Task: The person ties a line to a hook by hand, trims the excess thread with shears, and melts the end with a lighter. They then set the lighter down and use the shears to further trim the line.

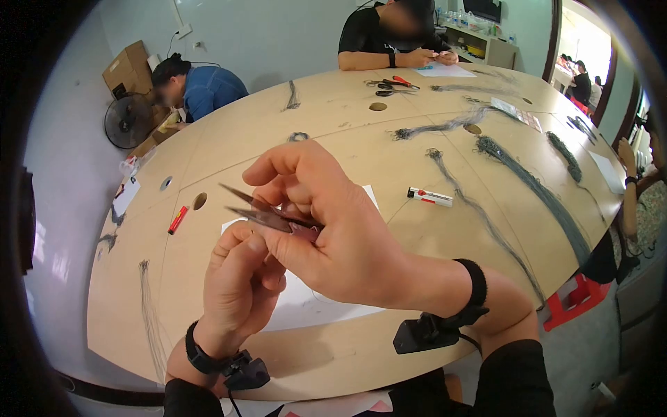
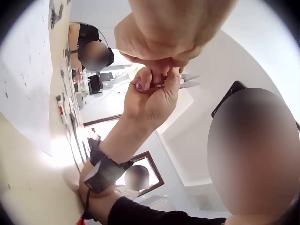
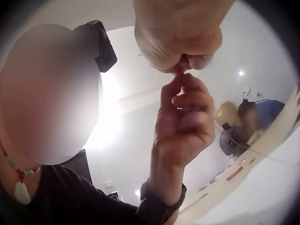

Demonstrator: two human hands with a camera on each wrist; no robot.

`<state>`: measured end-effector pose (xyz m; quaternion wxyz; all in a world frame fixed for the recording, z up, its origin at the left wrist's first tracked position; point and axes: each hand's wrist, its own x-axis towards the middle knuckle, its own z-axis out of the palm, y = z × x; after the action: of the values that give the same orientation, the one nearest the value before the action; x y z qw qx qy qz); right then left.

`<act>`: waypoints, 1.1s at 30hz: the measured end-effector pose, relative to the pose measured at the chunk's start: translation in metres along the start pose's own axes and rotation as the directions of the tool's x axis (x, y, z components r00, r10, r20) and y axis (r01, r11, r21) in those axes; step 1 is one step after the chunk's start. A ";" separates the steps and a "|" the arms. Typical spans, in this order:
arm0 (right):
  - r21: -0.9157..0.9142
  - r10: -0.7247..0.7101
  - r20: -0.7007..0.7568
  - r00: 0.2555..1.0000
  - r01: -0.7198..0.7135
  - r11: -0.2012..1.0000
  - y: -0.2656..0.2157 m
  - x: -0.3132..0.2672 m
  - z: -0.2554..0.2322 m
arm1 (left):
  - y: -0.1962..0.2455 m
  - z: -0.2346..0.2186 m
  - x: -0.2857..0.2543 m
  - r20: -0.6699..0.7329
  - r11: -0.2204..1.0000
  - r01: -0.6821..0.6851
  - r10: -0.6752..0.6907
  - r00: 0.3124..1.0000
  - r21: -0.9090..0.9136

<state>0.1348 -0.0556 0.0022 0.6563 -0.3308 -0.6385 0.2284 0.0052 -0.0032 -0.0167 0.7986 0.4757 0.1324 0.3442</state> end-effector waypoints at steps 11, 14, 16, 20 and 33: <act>0.077 0.011 -0.004 1.000 -0.010 0.997 -0.003 0.002 -0.004 | 0.001 0.000 0.003 0.077 0.995 0.056 -0.050 0.996 -0.083; 0.088 0.009 -0.003 1.000 -0.009 0.996 -0.002 0.002 -0.003 | 0.001 0.001 0.002 0.094 0.993 0.087 -0.080 0.992 -0.078; 0.096 0.005 0.004 1.000 -0.006 0.995 0.000 0.002 -0.003 | 0.003 0.000 0.003 0.123 0.984 0.132 -0.118 0.985 -0.116; 0.106 0.003 0.018 1.000 -0.005 0.994 -0.001 0.002 -0.002 | 0.005 -0.003 0.003 0.172 0.942 0.262 -0.228 0.958 -0.211; -0.185 -0.091 0.096 0.991 0.107 0.977 -0.004 0.000 -0.006 | 0.003 0.000 0.002 0.078 0.998 0.035 -0.031 0.996 -0.060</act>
<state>0.1399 -0.0588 0.0050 0.6040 -0.3495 -0.7008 0.1477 0.0052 -0.0010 -0.0143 0.8229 0.4617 0.0986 0.3162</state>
